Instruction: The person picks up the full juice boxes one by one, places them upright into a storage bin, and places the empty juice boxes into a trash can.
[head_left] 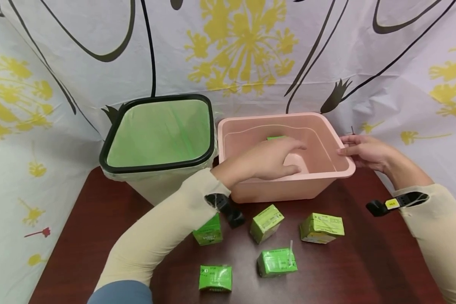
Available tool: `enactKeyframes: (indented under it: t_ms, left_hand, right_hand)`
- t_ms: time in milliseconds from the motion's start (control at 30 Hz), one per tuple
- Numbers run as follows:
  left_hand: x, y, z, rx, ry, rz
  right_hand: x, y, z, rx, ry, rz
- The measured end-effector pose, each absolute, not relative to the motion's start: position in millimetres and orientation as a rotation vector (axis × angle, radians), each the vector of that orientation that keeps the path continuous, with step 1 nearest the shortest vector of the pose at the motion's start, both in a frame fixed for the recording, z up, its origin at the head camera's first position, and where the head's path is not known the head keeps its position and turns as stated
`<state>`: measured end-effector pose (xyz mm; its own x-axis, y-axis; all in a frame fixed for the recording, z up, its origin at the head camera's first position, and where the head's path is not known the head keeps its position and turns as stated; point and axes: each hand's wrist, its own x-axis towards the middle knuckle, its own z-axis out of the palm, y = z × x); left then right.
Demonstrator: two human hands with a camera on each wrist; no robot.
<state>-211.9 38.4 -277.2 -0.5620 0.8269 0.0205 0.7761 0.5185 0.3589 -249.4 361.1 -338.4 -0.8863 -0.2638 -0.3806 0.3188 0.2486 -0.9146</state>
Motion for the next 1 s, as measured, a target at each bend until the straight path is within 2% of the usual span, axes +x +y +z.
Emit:
enactKeyframes:
  t_ms: [233,767,1000]
  left_hand:
    - [-188.2,13.7,-275.7,1.446,2.537,0.566]
    - [-147.7,-85.0,-297.3,1.434,2.45,1.023]
    - [-129.8,-122.5,-308.2,1.336,2.45,1.147]
  right_hand:
    - [-247.9,362.7,-339.5,0.068,2.081,-1.663]
    - [-249.4,363.2,-338.5,0.035,1.988,-1.755]
    - [-249.6,362.2,-340.0,0.034,2.004,-1.74]
